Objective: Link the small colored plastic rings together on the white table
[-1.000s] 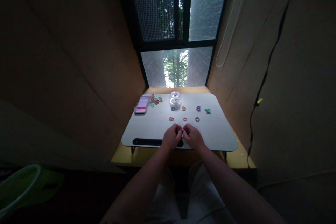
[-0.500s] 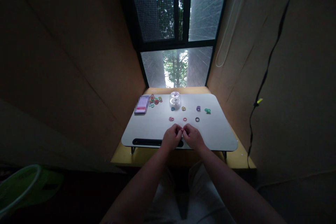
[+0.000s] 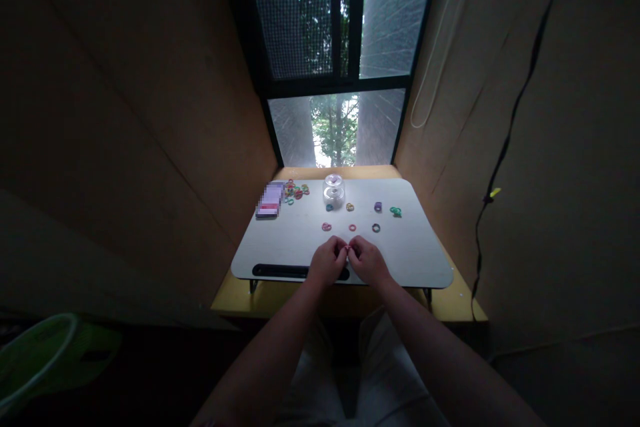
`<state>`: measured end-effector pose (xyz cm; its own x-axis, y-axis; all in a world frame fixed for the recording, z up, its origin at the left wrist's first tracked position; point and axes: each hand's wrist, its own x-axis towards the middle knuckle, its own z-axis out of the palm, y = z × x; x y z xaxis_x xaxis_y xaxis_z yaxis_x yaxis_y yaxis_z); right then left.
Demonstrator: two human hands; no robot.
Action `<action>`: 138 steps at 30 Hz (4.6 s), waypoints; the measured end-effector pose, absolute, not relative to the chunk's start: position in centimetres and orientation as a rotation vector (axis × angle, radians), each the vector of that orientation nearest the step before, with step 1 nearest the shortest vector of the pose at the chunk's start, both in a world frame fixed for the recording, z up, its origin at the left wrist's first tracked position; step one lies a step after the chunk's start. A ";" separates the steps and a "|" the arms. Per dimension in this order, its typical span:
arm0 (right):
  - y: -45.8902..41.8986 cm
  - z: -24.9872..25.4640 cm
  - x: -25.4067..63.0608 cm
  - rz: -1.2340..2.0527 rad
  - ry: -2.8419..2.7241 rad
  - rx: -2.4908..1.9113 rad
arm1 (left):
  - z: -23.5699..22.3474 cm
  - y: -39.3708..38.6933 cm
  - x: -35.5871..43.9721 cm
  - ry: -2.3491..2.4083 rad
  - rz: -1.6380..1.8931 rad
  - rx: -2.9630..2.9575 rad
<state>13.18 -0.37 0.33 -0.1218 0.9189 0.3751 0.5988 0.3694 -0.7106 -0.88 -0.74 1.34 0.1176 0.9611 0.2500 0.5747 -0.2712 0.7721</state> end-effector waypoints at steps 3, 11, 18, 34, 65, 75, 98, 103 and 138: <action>-0.3 0.3 13.2 0.497 -1.825 -1.327 | 1.2 -0.7 -0.9 1.475 1.030 1.911; -0.4 0.3 13.2 0.493 -1.816 -1.312 | 1.0 -0.6 -0.9 1.498 1.018 1.908; -0.3 0.1 13.2 0.493 -1.826 -1.322 | 1.0 -0.7 -0.9 1.494 1.023 1.921; -0.4 0.2 13.2 0.494 -1.832 -1.317 | 0.8 -0.6 -1.1 1.466 1.020 1.938; -0.2 -0.1 13.2 0.487 -1.833 -1.320 | 1.0 -0.7 -1.0 1.470 1.015 1.941; -0.2 -0.2 13.2 0.475 -1.833 -1.326 | 0.8 -0.6 -1.0 1.462 1.020 1.944; -0.3 0.0 13.2 0.488 -1.831 -1.315 | 1.3 -0.8 -1.0 1.469 1.009 1.933; -0.3 0.1 13.2 0.490 -1.835 -1.321 | 1.1 -0.8 -1.0 1.471 1.016 1.939; -0.3 0.1 13.1 0.496 -1.823 -1.329 | 1.4 -0.9 -1.0 1.483 1.008 1.933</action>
<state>13.14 -0.33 0.11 -0.1194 0.9187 0.3764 0.6012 0.3686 -0.7090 -0.97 -0.91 1.40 0.1330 0.9581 0.2536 0.5882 -0.2822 0.7579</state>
